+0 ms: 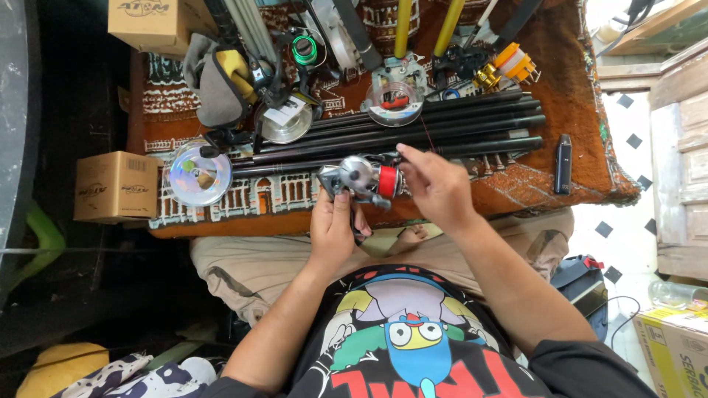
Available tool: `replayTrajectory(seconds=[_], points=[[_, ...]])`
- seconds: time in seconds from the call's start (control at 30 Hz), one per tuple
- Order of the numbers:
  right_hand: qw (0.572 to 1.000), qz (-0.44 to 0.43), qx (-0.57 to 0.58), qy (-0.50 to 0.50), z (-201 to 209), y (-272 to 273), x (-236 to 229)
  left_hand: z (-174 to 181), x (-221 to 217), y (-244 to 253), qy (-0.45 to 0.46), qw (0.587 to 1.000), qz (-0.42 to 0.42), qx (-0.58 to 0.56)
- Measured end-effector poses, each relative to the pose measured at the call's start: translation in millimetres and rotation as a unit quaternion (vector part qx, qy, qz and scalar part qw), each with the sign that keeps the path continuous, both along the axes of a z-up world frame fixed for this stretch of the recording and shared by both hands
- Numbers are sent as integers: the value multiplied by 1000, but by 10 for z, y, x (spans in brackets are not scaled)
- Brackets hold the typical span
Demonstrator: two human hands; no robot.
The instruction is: Assembling and inspecting a spinning fishing reel on a workbench.
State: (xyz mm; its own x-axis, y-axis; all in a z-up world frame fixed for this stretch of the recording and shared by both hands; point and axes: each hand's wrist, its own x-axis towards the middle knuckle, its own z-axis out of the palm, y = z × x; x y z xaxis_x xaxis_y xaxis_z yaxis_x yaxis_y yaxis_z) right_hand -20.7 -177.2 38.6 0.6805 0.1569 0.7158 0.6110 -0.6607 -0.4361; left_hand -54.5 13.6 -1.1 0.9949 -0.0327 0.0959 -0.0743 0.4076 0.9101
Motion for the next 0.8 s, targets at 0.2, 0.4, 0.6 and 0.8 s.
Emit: replayTrajectory(seconds=[0.2, 0.4, 0.6, 0.8], points=[[996, 22, -84, -20, -330, 38, -147, 91, 106, -10, 6, 1000, 24, -11], [995, 67, -73, -10, -27, 67, -168, -28, 157, -8, 18, 998, 58, 28], [988, -18, -94, -121, -210, -121, 154, 108, 42, -57, 29, 997, 33, 63], [999, -12, -36, -29, -308, -148, 265, 149, 40, -56, 21, 1000, -14, -8]])
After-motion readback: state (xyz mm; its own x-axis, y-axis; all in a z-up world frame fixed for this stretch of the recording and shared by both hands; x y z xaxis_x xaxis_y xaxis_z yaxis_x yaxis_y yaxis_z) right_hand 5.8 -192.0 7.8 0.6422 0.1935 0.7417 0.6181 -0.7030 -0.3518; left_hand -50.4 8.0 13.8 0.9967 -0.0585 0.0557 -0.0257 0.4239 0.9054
